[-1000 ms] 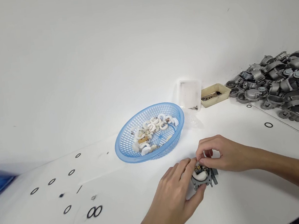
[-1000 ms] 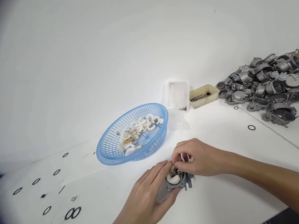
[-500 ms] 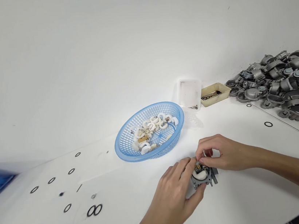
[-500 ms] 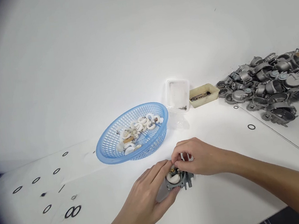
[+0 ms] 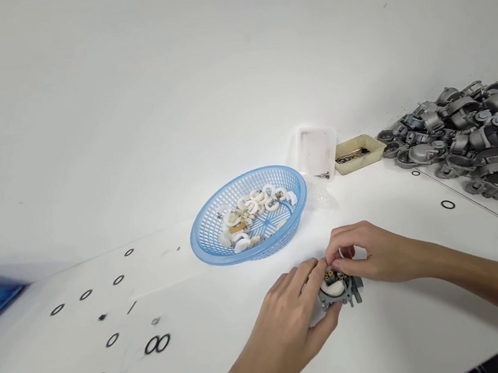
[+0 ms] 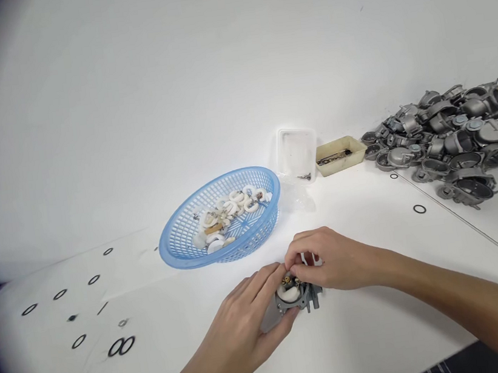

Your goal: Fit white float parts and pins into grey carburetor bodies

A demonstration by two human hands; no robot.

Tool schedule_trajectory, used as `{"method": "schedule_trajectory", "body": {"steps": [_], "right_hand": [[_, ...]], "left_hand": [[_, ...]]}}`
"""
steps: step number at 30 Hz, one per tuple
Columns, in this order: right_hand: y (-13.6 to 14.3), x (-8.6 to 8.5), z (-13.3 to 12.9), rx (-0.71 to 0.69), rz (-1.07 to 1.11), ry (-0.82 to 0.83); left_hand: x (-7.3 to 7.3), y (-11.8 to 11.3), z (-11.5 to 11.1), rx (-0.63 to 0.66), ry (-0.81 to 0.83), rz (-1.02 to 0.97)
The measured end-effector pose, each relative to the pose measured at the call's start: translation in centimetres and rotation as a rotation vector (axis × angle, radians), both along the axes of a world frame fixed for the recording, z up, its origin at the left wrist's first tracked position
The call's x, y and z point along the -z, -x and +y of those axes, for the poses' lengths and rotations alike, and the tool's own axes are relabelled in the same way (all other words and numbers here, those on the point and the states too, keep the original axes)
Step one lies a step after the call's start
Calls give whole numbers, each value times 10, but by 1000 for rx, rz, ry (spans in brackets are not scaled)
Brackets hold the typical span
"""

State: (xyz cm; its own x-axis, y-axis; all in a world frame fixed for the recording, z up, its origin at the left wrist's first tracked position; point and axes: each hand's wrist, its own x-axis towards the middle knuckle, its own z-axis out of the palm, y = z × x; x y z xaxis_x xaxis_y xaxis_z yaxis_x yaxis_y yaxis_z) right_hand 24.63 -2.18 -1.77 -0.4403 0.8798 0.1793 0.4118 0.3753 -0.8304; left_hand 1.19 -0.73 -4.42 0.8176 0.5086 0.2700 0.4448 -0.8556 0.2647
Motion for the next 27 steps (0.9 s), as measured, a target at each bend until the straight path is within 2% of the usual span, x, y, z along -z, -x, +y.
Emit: {"method": "schedule_trajectory", "body": {"steps": [15,27], "right_hand": [[0,-4,-3,-10,-60,-12],[-1,-3,-4,-24,-63,-11]], "left_hand": [[-4,0,-1,-4,-48,104],[-2,0,-1,2,-39,93]]}}
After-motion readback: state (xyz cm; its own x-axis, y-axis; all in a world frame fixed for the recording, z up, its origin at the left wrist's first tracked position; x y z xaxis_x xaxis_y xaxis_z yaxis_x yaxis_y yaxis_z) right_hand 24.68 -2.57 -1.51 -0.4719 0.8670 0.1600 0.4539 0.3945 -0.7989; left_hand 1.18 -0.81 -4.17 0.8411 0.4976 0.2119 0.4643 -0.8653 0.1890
